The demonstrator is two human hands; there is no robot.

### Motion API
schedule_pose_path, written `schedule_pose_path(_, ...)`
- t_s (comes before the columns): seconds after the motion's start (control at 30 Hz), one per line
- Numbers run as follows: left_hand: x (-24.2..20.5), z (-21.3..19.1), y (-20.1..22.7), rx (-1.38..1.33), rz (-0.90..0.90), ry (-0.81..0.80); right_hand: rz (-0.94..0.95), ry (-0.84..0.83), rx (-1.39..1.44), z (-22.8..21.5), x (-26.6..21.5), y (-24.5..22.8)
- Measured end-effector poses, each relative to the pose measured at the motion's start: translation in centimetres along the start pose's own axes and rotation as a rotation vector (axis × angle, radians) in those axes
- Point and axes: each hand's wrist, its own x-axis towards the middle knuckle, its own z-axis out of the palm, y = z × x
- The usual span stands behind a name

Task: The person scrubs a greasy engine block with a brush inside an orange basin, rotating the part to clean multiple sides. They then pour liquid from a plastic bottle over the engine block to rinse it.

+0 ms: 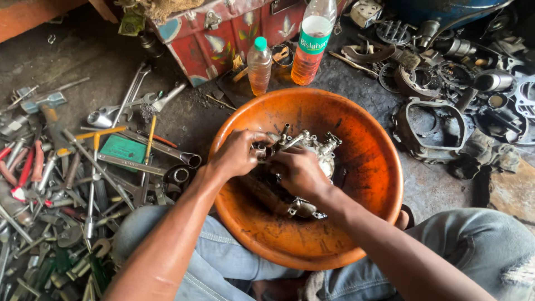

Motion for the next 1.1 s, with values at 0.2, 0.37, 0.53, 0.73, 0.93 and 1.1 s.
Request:
schedule_pose_path(0.2,0.9,0.2,-0.2,0.064,0.034,0.004,0.165,-0.047,-0.174,-2.5,-1.5,1.6)
schedule_pose_path(0.37,0.9,0.1,-0.1,0.014,-0.07,-0.03,0.008,0.113,-0.071,1.1,0.0,0.7)
schedule_pose_path(0.53,0.7,0.3,-0.4,-0.005,-0.002,-0.013,0.225,-0.176,-0.241,-1.3,-0.4,0.1)
schedule_pose_path(0.73,-1.2,-0.1,3.0,0.17,-0.084,0.208,0.424,-0.057,-0.2,-6.3,-2.7,5.5)
schedule_pose_path(0.93,-4.0,0.7,8.3,0.037,-0.799,0.265,0.699,-0.072,-0.36,-8.8,-4.6,9.5)
schedule_pose_path(1.1,-4.5,4.9,7.1,-0.609,-1.332,0.268,0.605,0.049,-0.278,-6.8,-4.4,11.6)
